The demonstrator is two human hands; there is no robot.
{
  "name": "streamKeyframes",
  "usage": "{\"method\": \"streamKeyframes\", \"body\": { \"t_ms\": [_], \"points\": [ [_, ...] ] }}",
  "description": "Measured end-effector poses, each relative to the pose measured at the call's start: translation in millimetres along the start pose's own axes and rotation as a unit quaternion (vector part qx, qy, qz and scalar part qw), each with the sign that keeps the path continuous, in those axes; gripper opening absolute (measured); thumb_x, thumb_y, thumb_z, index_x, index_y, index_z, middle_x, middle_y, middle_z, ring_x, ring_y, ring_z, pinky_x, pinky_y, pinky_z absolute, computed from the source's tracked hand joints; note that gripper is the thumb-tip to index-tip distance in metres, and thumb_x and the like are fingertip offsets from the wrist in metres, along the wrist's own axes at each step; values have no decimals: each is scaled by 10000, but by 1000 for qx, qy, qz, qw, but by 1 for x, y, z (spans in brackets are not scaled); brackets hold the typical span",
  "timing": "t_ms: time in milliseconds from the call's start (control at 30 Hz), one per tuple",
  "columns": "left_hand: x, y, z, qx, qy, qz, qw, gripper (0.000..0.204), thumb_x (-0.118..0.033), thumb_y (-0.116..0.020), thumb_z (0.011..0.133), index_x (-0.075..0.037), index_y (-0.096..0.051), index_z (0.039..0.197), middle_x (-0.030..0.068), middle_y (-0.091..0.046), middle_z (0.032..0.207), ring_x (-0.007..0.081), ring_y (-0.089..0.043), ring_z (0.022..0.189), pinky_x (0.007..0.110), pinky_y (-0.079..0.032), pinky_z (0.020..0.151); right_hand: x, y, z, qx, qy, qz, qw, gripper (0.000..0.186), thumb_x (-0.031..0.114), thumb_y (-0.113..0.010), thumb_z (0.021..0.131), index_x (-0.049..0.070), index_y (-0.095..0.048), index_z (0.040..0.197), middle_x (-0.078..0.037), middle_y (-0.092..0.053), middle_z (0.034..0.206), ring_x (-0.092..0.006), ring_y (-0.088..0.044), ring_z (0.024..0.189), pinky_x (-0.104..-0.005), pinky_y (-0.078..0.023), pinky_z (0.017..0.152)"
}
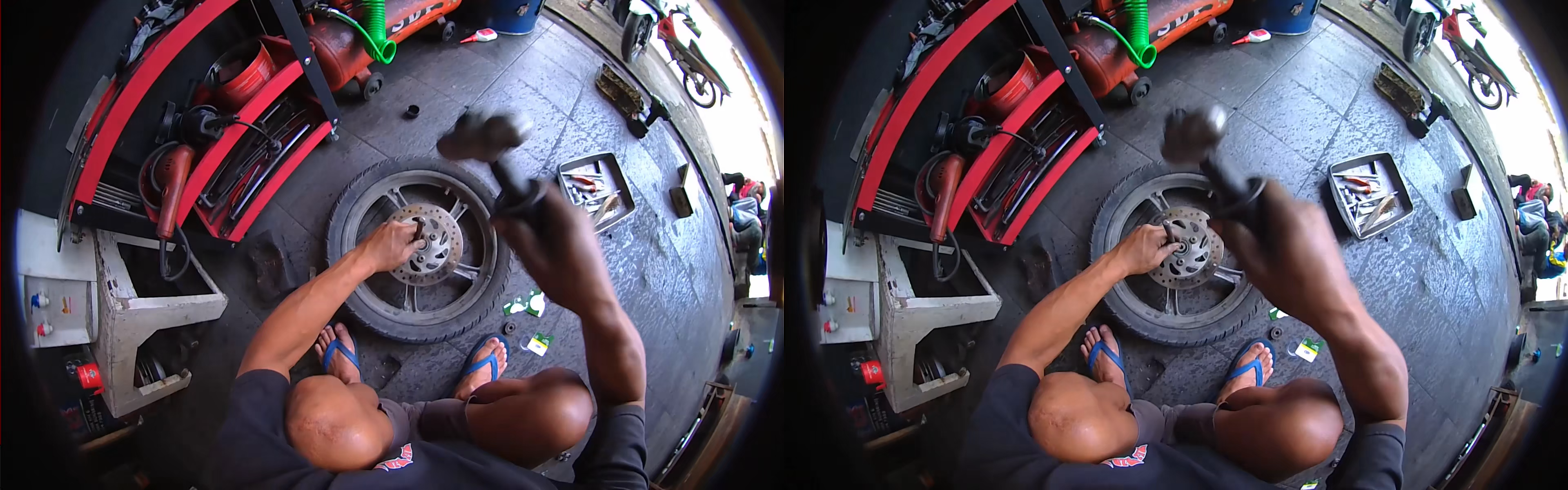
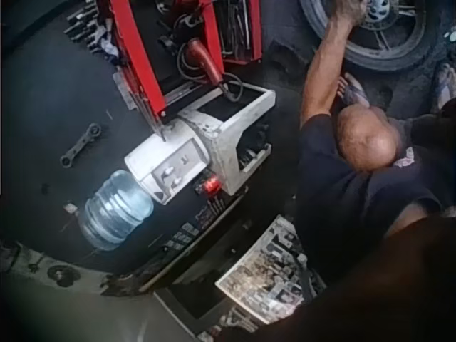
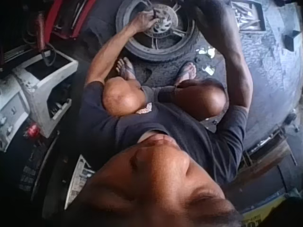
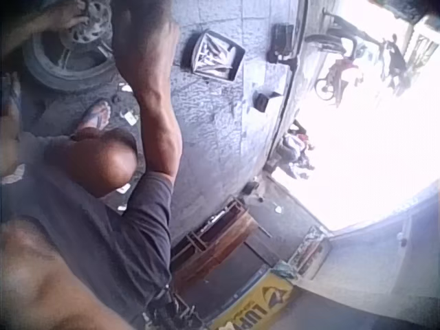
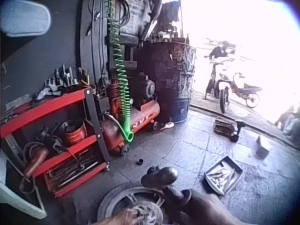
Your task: The person removes the wheel from a motorcycle and uses a hammer and a punch to knock out the old bearing from the hub. They then apply grease to the hub and the new bearing before tapping the new bearing into place using a hammer.
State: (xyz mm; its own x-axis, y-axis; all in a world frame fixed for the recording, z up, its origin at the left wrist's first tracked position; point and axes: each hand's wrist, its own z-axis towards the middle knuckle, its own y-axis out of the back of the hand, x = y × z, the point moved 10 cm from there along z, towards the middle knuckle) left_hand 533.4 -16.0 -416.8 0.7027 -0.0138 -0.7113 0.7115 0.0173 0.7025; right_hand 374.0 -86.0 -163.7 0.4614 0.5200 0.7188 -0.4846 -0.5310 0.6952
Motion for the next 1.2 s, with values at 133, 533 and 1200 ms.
{"method": "streamKeyframes", "body": {
  "t_ms": [133, 533, 1200],
  "points": [
    [-11, 10, -13, -30, -30, -18, 999, 174, -162, -665, 921, 8, -640, 943, 239, -685, 853, 439, -667, 871, 496, -543, 737, 66, 29, -11, -47, 36, 129, 990, 118, 92, -661, 946, 11, -629, 1025, -10, -628, 831, -36, -541, 715, -228, -436, 614],
    [-1, -15, 5, -25, -46, -1, 999, 219, -197, -666, 914, -14, -661, 1033, 232, -699, 907, 429, -676, 906, 497, -544, 793, 39, 1, -5, 20, 17, 15, 1000, 269, 154, -757, 857, -12, -576, 967, -202, -659, 734, -372, -690, 687, -427, -531, 623],
    [-2, 11, -12, -63, -8, 4, 998, 185, -191, -663, 933, -6, -672, 924, 215, -687, 803, 429, -670, 798, 495, -531, 679, 53, -3, -12, 7, 102, 46, 994, 210, 120, -717, 887, 5, -598, 1016, -134, -695, 828, -266, -691, 705, -383, -551, 691]
  ]
}}
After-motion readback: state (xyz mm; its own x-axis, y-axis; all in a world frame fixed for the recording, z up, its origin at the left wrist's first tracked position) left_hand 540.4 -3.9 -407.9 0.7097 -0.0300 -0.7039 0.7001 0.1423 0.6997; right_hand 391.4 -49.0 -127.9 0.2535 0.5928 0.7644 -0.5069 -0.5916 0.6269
